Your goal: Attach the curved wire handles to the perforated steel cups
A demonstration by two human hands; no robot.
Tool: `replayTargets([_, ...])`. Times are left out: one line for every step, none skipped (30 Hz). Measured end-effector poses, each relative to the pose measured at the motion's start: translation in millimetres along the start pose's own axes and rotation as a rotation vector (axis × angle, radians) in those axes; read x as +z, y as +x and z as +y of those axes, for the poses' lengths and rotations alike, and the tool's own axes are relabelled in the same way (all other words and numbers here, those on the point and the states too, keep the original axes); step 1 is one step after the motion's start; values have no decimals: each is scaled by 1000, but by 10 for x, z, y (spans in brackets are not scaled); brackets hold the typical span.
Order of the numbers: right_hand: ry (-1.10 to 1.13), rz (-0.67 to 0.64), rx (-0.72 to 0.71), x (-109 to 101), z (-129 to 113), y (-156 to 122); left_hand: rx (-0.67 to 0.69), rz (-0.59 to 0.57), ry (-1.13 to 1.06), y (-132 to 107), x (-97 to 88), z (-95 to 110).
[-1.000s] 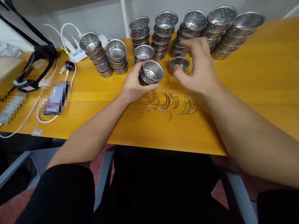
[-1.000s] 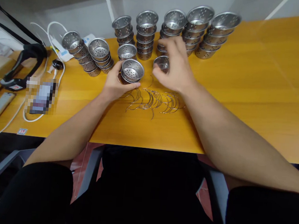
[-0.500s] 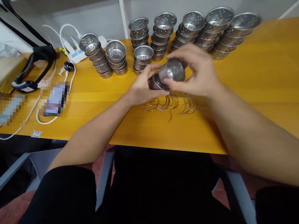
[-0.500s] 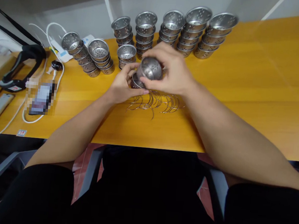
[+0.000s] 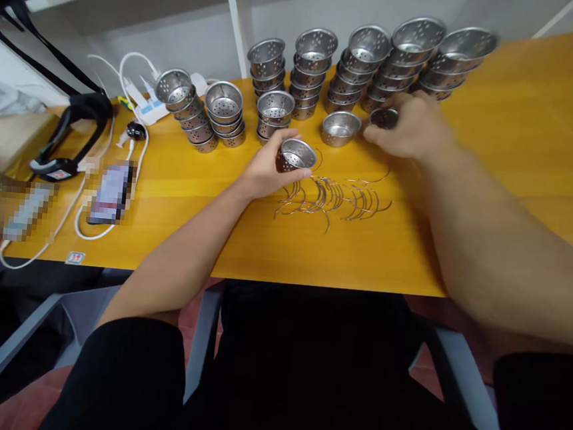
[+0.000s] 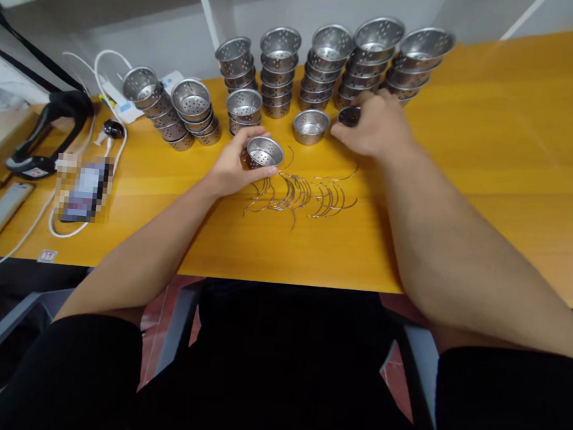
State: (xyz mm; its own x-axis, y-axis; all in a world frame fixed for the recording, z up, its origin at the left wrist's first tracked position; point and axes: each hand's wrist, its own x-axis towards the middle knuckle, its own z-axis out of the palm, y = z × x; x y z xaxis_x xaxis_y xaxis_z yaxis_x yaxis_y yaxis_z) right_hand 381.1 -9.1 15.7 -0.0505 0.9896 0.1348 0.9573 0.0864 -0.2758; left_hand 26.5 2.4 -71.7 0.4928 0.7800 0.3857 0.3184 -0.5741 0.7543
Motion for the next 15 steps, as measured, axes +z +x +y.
replayTargets([3,1,22,2,-10,-1,-17,11,7,-1,-1,17])
replayTargets([8,13,51,1,-21,-3,-33,23,16,-2,-7,30])
replayTargets([12,26,81,0,-28,-4,-51,37,25,-3,-16,42])
replayTargets([12,27,93,2,-29,-2,-71,51,37,-4,-27,54])
replayTargets([11,23,101,8,-24,3,-93,67,54,-7,-42,68])
replayTargets([9,17,106,19,-13,10,-115,84,76,-12,-58,86])
replayTargets([7,12,109,36,3,18,-136,102,102,-19,-76,108])
replayTargets([5,12,110,57,19,25,-156,120,128,-28,-94,133])
replayTargets([2,16,112,78,33,29,-173,139,151,-39,-111,156])
replayTargets([-2,24,115,97,39,29,-187,156,168,-49,-126,173])
replayTargets([-9,33,119,109,35,23,-197,174,180,-58,-137,179])
replayTargets([-17,40,122,110,19,10,-204,188,185,-64,-144,169])
replayTargets([-24,49,122,96,-12,-10,-205,200,184,-64,-146,141])
replayTargets([-24,58,109,65,-58,-38,-197,216,181,-58,-143,97])
replayTargets([-17,71,82,15,-116,-74,-176,234,173,-45,-135,41])
